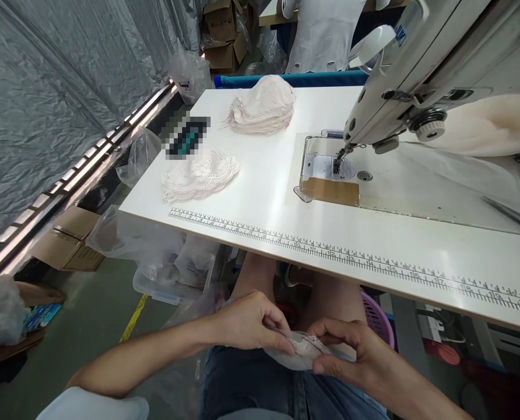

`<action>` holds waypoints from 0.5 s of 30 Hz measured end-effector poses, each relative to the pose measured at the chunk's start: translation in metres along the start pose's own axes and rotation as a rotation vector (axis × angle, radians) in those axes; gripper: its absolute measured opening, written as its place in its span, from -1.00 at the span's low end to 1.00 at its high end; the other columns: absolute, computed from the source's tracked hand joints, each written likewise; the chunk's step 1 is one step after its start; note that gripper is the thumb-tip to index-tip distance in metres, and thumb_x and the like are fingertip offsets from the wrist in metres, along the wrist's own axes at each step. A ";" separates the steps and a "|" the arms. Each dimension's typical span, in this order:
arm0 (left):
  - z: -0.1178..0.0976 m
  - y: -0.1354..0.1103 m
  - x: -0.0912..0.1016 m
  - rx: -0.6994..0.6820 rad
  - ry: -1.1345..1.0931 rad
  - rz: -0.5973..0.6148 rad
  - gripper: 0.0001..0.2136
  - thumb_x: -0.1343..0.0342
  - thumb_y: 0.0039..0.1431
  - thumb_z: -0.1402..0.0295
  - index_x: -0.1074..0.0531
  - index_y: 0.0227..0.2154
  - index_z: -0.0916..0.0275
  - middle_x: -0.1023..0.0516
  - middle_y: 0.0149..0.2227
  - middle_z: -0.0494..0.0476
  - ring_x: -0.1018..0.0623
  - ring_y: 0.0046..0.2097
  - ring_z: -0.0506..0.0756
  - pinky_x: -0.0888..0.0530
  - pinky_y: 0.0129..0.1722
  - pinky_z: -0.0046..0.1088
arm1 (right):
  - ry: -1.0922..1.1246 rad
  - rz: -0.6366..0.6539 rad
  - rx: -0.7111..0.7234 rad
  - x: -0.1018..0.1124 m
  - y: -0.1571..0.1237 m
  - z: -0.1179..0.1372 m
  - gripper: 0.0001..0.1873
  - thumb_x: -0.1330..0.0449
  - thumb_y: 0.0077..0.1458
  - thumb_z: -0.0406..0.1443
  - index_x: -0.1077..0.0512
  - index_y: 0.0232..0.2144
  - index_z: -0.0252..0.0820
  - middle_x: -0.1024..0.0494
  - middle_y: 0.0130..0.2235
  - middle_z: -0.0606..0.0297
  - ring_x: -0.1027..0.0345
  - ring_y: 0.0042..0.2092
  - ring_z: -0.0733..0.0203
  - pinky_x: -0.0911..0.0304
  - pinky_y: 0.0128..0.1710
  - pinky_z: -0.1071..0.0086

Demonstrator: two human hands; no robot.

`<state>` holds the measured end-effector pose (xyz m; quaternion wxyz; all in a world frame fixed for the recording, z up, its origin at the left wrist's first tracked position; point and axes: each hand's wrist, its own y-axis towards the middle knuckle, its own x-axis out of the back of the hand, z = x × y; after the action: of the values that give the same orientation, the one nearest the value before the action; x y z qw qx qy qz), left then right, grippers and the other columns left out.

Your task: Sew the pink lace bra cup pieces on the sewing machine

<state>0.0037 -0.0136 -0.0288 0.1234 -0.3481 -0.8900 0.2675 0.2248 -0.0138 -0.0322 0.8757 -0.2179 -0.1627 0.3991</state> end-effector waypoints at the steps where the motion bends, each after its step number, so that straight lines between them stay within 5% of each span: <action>1: 0.001 -0.001 0.001 -0.001 0.005 0.003 -0.70 -0.25 -0.10 0.18 -0.57 -0.40 0.34 -0.48 -0.54 0.04 -0.38 -0.48 -0.05 -0.23 -0.51 -0.64 | 0.001 0.010 0.013 0.000 0.000 -0.001 -0.78 -0.23 0.01 -0.12 -0.47 -0.34 -0.10 -0.47 -0.39 0.36 -0.28 -0.28 0.19 -0.13 -0.29 0.45; 15: -0.003 -0.004 0.009 -0.079 0.000 0.073 -0.78 -0.23 -0.04 0.26 -0.56 -0.39 0.33 -0.55 -0.40 0.09 -0.48 -0.32 0.03 -0.31 -0.35 -0.61 | 0.229 0.049 0.044 -0.003 0.007 -0.014 -0.74 -0.23 0.03 -0.11 -0.45 -0.48 -0.21 -0.37 -0.47 0.40 -0.16 -0.38 0.29 -0.05 -0.38 0.47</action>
<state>-0.0032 -0.0085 -0.0238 0.0999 -0.3850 -0.8865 0.2365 0.2254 -0.0155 -0.0481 0.8830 -0.2468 -0.0473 0.3964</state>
